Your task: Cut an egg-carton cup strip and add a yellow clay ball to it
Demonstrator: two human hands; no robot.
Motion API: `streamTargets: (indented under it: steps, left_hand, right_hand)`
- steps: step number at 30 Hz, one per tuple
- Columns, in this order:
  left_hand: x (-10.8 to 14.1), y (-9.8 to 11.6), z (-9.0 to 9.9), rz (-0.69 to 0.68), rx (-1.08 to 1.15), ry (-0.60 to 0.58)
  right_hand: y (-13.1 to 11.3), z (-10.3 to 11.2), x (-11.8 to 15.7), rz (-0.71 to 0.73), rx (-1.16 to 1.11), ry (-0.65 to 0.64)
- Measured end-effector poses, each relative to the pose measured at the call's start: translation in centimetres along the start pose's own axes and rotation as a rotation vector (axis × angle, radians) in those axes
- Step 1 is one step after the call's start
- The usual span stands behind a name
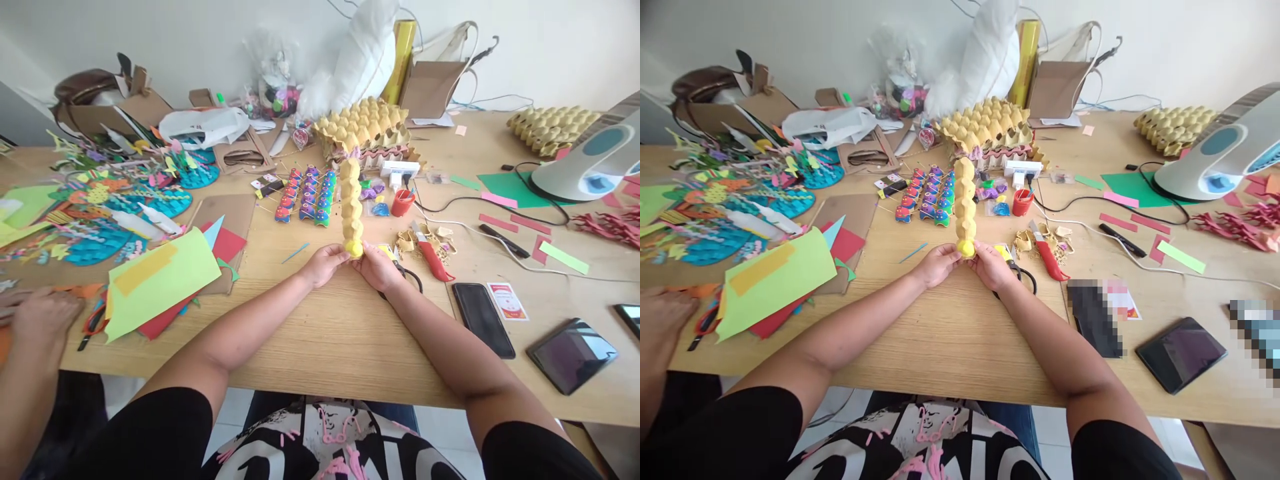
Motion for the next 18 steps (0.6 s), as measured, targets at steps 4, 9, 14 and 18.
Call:
streamTargets:
  steps: [4, 9, 14, 18]
  left_hand:
    - [-0.1, 1.0, -0.2, -0.029, -0.022, -0.013]
    - [-0.1, 2.7, -1.1, -0.077, -0.031, -0.06]
    - [-0.3, 3.4, -2.4, -0.099, -0.038, -0.111]
    - [-0.6, 3.3, -2.6, -0.108, -0.051, -0.123]
  right_hand:
    - [-0.5, -0.3, 0.1, -0.011, 0.01, 0.048]
    - [-1.7, -1.3, 0.4, -0.02, -0.024, 0.08]
    - [-2.2, -2.8, 0.4, 0.003, -0.166, 0.113]
    - [-2.1, -3.3, 0.0, 0.052, -0.245, 0.14]
Point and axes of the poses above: each hand's wrist, its own x-axis away from the middle knuckle, its own z-axis out of the back of the hand, y = z × x, the point moved 7 cm from there along -x, towards the middle knuckle, and after that the axes turned 12 degrees about x, right-handed, at the moved point
